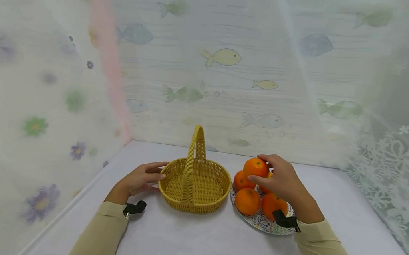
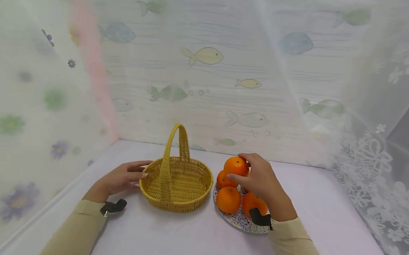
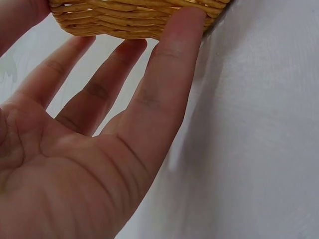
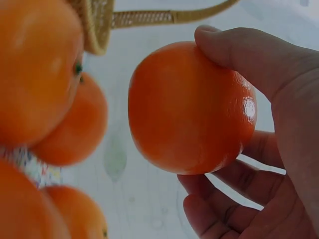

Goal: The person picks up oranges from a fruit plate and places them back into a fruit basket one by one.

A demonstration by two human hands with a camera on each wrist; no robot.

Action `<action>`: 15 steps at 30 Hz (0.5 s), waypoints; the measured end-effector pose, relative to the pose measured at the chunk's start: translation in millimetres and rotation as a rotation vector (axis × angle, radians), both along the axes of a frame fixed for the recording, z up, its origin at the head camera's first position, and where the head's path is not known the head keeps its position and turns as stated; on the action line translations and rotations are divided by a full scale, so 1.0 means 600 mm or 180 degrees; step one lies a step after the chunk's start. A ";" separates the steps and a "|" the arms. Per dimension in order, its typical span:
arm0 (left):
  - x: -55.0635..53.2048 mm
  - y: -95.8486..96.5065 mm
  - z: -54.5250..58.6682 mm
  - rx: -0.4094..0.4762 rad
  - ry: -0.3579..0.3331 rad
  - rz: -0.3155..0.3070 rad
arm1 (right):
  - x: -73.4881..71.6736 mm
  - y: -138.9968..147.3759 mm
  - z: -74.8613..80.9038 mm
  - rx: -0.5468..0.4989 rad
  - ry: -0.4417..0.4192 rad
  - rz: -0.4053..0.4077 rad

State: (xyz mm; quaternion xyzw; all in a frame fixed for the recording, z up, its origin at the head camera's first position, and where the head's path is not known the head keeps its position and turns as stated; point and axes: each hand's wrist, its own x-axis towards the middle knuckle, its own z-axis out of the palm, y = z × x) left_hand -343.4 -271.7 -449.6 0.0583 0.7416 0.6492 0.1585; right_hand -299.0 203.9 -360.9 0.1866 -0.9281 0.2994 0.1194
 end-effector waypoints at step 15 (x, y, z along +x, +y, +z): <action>0.002 0.002 -0.004 0.0068 -0.0135 0.0080 | -0.009 -0.103 0.002 -0.0246 -0.0215 0.0274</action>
